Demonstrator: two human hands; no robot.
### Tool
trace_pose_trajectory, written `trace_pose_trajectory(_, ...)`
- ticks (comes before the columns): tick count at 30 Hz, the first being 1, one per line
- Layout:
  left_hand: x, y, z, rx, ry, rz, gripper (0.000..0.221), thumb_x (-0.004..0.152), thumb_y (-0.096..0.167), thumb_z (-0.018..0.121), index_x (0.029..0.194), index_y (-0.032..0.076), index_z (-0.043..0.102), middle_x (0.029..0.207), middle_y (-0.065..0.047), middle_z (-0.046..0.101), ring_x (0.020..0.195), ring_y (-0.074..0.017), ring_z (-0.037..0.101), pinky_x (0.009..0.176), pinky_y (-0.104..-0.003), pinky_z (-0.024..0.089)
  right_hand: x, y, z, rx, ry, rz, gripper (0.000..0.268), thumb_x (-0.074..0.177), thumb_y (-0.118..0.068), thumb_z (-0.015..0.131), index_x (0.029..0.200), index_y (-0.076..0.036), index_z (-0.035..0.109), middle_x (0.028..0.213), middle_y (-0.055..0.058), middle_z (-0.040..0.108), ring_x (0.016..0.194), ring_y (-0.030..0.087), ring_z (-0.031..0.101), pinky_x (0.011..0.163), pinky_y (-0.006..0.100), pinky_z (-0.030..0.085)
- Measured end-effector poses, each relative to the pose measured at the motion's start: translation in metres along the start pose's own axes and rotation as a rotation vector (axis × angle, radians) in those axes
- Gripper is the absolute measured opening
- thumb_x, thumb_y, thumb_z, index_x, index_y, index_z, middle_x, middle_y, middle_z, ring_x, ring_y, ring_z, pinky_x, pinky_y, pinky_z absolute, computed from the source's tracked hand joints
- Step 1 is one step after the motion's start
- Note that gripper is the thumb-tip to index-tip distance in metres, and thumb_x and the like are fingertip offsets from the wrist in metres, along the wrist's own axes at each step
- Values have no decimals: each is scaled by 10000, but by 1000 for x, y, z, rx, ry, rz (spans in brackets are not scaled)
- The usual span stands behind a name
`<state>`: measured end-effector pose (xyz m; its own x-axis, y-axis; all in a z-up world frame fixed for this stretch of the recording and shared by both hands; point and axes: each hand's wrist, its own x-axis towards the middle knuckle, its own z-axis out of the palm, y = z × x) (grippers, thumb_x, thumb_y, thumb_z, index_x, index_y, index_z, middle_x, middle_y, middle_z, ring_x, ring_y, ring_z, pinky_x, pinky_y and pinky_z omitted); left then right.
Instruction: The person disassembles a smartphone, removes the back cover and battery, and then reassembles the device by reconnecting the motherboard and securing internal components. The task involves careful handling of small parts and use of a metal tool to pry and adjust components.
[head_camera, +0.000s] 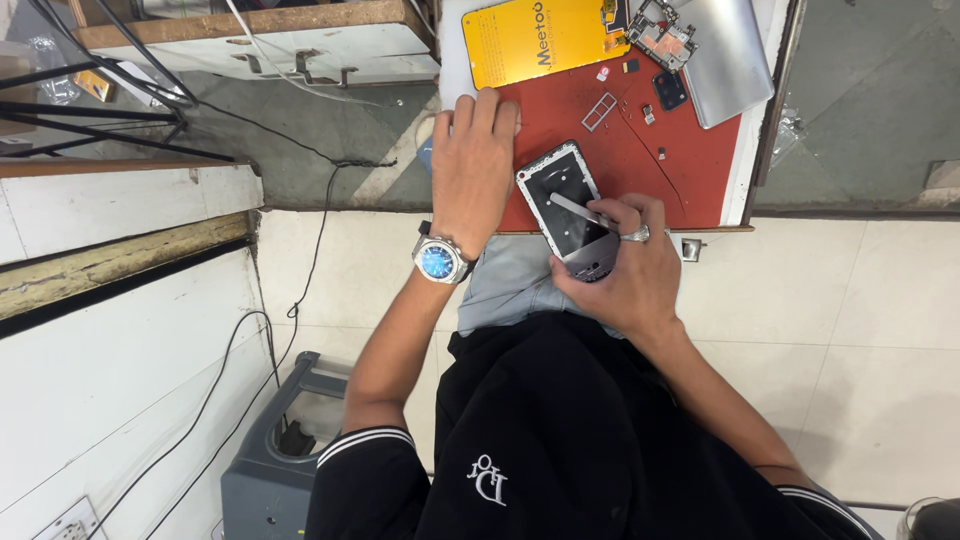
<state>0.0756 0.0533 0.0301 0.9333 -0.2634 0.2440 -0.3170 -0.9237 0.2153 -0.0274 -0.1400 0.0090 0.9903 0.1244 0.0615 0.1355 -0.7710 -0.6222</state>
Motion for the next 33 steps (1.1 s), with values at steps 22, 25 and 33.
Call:
trace_pose_trajectory(22,0,-3,3,-91,-36,3,144,845,134,749,885,47,642,931,-110,616,851,-268,650,691,-417,495,-9,33,-21,1913,-372,777,778,878,-629,611,1376,-35,552,1125,177,542,810,193,445,665,287,374)
trace_pose_trajectory(25,-17,-7,-1,-314,-12,-113,125,850,123,771,875,92,653,892,-58,623,778,-239,661,686,-400,510,-6,27,-15,1057,-174,339,746,816,-518,760,1377,-62,577,1238,76,587,1081,172,575,864,277,485)
trace_pose_trajectory(33,-40,-2,-3,-554,75,-312,69,941,107,745,980,89,691,955,-10,670,699,-175,653,634,-339,521,18,11,2,-110,50,-165,665,730,-358,929,1324,-174,695,1178,63,546,977,227,647,721,359,557)
